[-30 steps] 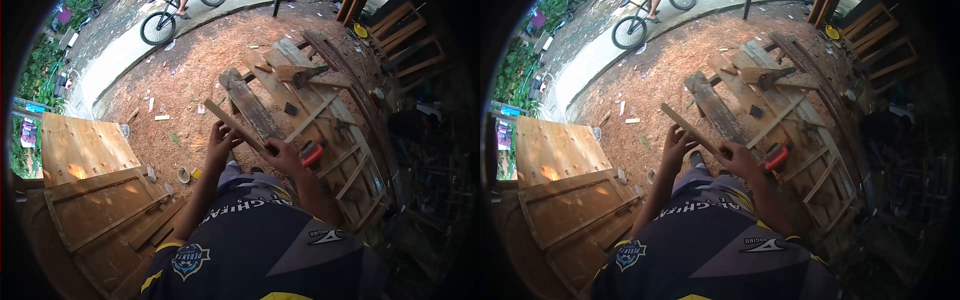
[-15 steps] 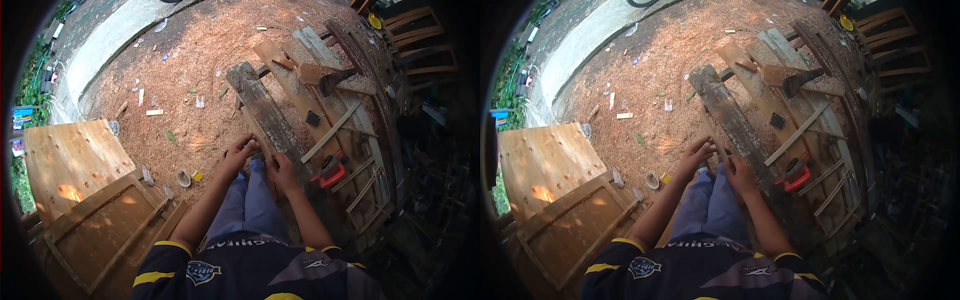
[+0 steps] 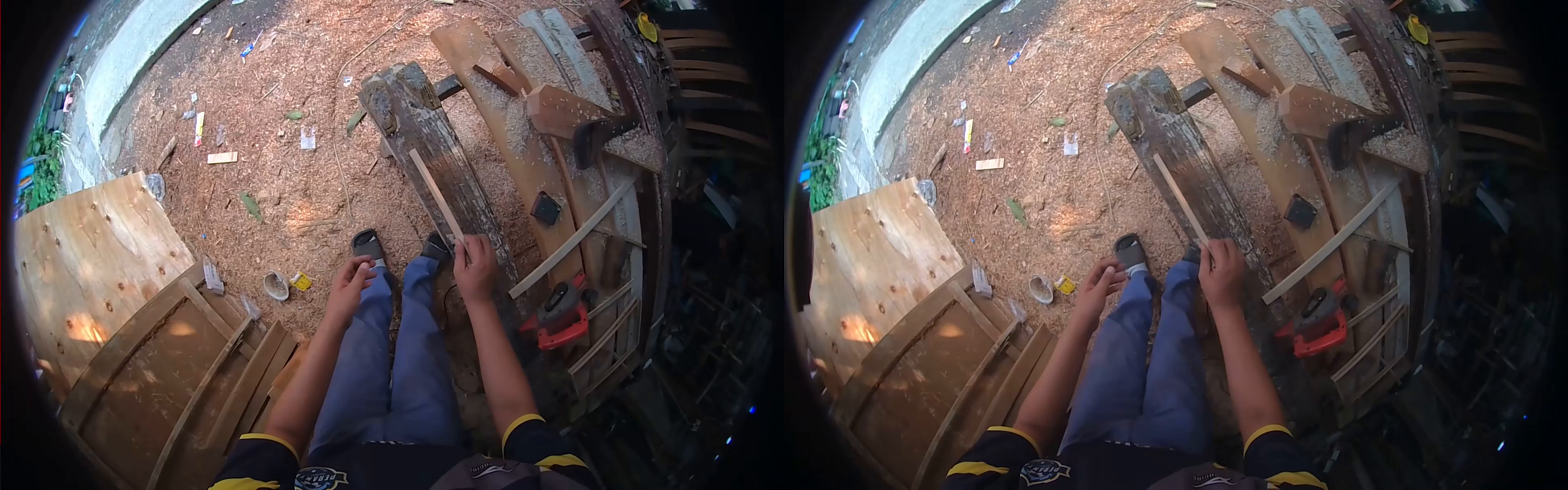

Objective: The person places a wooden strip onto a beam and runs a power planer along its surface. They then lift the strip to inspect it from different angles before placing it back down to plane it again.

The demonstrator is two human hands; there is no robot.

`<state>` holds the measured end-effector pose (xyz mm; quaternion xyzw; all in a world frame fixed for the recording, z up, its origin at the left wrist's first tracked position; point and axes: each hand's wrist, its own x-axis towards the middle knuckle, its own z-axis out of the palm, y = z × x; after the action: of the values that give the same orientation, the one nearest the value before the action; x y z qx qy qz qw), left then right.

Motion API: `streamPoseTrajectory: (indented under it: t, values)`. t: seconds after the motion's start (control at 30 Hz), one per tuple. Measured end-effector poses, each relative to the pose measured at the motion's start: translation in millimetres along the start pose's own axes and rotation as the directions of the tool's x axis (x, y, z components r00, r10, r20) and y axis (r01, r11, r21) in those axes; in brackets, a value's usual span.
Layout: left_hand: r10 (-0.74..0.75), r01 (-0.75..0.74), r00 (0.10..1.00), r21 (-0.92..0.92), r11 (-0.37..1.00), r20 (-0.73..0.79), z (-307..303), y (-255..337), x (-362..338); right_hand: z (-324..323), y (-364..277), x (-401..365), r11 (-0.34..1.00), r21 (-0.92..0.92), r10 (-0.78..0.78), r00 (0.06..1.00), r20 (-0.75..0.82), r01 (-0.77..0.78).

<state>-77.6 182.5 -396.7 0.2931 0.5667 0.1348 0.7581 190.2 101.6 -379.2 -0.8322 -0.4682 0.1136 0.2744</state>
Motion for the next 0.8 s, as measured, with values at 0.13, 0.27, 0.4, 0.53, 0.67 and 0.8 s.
streamPoseTrajectory:
  t: [0.13, 0.27, 0.4, 0.53, 0.67, 0.8]
  values:
    - [-0.010, 0.013, 0.994, 0.024, 1.000, -0.109, -21.2, -9.9, 15.6, 20.8, -3.2, 14.4, 0.999, -0.009, -0.050, 0.999, -0.005, 0.050]
    - [-0.027, 0.020, 0.986, -0.045, 0.999, -0.163, -16.1, -13.2, 29.8, 33.1, -2.2, 26.0, 0.998, -0.017, -0.063, 0.998, 0.005, 0.063]
    - [-0.057, 0.043, 0.988, -0.096, 0.994, -0.145, 10.9, -14.4, 34.3, 37.1, -1.0, 31.4, 0.996, -0.026, -0.085, 0.996, 0.006, 0.086]
    - [-0.085, 0.068, 0.990, -0.149, 0.987, -0.110, 36.5, -16.8, 35.1, 33.7, 1.9, 33.9, 0.994, -0.025, -0.106, 0.994, 0.036, 0.107]
    - [-0.088, 0.066, 0.990, -0.192, 0.979, -0.110, 41.4, -22.5, 37.3, 34.5, 4.7, 38.7, 0.989, 0.021, -0.145, 0.989, 0.034, 0.144]
    - [-0.076, 0.037, 0.983, -0.228, 0.973, -0.165, 41.9, -15.8, 44.4, 34.2, 10.0, 40.1, 0.982, 0.069, -0.181, 0.981, 0.067, 0.176]
